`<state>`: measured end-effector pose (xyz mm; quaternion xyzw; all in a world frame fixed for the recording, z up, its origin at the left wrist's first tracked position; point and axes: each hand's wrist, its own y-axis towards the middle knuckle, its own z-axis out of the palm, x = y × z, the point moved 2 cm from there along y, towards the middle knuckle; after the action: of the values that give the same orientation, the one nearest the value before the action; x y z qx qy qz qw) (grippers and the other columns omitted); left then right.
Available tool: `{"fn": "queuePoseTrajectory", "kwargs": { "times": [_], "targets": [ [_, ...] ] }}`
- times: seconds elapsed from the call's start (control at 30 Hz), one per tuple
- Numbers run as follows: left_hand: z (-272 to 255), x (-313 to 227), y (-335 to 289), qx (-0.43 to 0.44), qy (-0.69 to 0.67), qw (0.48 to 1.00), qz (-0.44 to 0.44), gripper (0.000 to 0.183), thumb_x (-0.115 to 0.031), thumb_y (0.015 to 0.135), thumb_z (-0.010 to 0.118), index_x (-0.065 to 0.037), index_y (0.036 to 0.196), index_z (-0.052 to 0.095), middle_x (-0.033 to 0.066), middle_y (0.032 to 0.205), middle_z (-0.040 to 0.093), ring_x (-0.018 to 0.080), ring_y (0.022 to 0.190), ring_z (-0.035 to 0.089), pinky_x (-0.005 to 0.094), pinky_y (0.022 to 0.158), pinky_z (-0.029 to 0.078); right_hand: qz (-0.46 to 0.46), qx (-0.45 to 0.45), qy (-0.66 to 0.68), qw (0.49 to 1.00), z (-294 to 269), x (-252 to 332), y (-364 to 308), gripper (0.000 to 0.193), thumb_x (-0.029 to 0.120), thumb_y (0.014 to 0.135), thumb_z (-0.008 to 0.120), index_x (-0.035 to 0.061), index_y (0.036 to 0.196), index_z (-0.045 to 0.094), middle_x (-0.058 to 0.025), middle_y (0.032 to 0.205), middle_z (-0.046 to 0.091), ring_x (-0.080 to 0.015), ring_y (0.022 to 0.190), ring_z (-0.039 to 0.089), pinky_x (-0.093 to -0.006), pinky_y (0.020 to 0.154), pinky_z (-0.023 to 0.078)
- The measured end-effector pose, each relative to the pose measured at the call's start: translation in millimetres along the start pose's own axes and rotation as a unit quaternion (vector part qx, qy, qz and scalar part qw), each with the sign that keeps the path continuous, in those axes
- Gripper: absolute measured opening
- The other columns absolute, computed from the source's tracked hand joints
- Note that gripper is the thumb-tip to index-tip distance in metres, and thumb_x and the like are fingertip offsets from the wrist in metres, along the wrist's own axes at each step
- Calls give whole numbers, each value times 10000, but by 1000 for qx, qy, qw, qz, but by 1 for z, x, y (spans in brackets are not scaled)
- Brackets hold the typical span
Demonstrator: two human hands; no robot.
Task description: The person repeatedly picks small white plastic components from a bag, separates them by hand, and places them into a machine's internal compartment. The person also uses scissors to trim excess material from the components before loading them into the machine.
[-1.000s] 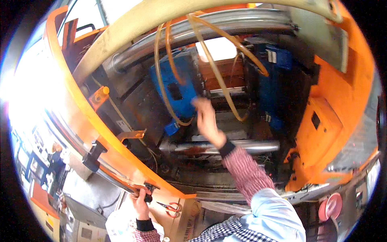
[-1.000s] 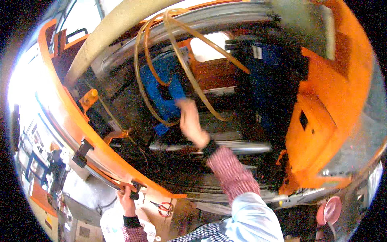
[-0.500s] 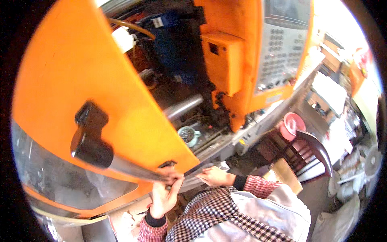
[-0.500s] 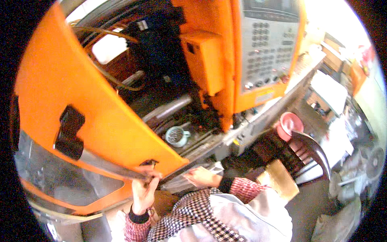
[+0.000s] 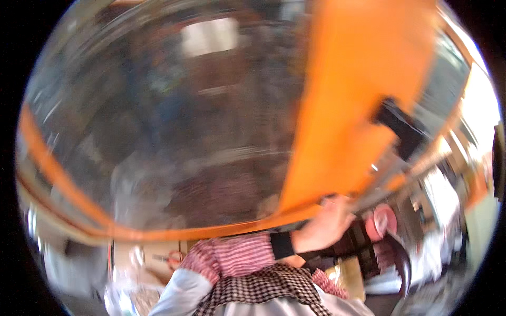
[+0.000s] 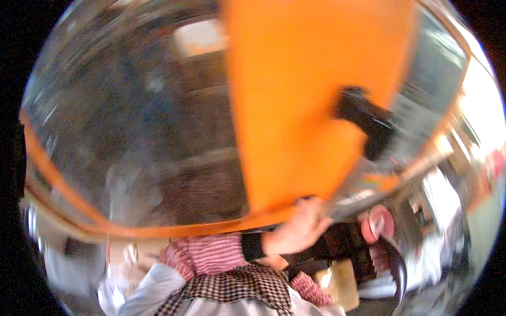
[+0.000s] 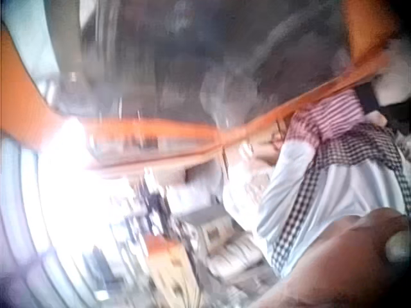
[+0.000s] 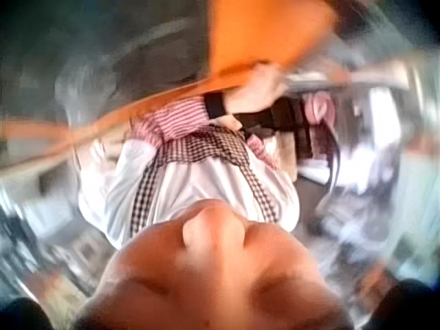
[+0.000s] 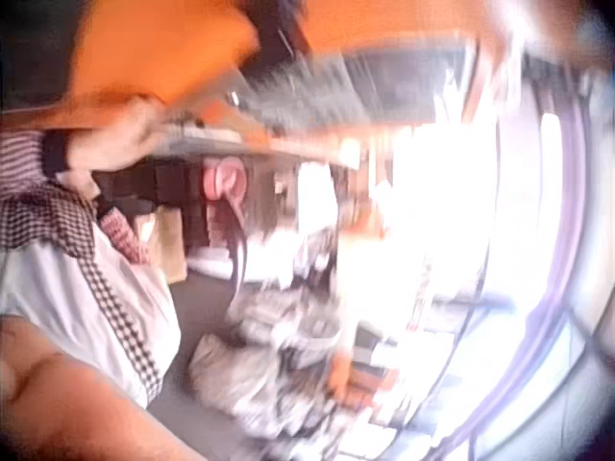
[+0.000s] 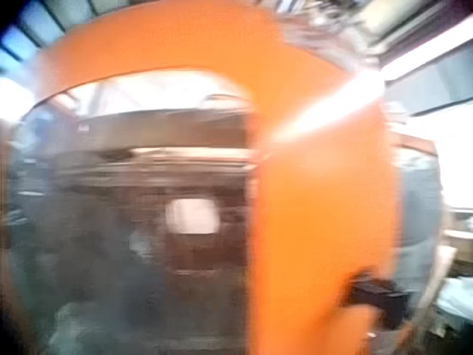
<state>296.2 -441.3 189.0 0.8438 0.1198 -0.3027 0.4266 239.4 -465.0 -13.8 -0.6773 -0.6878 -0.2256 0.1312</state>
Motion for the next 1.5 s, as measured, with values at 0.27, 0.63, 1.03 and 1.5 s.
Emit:
{"fn": "queuePoseTrajectory", "kwargs": {
  "times": [0.27, 0.63, 1.03, 1.5],
  "targets": [
    [43, 14, 20, 49, -104, 993, -9, 415, -126, 826, 490, 24, 1194, 370, 235, 1062, 439, 389, 929, 464, 445, 760, 417, -1, 19, -82, 996, -73, -65, 57, 387, 163, 753, 597, -3, 1097, 534, -230, 1002, 574, -311, 921, 580, -376, 773, 477],
    [-88, -22, -30, -49, -68, 991, 106, 368, -262, 857, 505, 32, 1066, 427, 225, 939, 510, 362, 873, 517, 421, 728, 429, -344, 271, -54, 897, -1, 75, 128, 263, 126, 794, 593, -12, 1017, 580, -207, 931, 600, -309, 888, 592, -358, 747, 484],
    [-139, -82, -491, -571, 116, 543, -605, 155, -125, 835, 591, 22, 885, 597, 96, 708, 611, 130, 633, 554, 276, 577, 455, -492, 353, 286, 743, 192, 340, 7, 324, 164, 786, 643, -5, 1053, 576, -194, 1009, 603, -344, 927, 585, -377, 783, 470],
    [-185, -145, -540, -748, -134, 510, -403, 357, -238, 915, 522, 23, 1157, 502, 13, 758, 575, 48, 592, 503, 166, 512, 404, -58, 656, 522, 542, 243, 440, -41, 116, 88, 882, 556, -12, 935, 578, -52, 809, 605, -142, 721, 604, -241, 643, 504]
  ]
}}
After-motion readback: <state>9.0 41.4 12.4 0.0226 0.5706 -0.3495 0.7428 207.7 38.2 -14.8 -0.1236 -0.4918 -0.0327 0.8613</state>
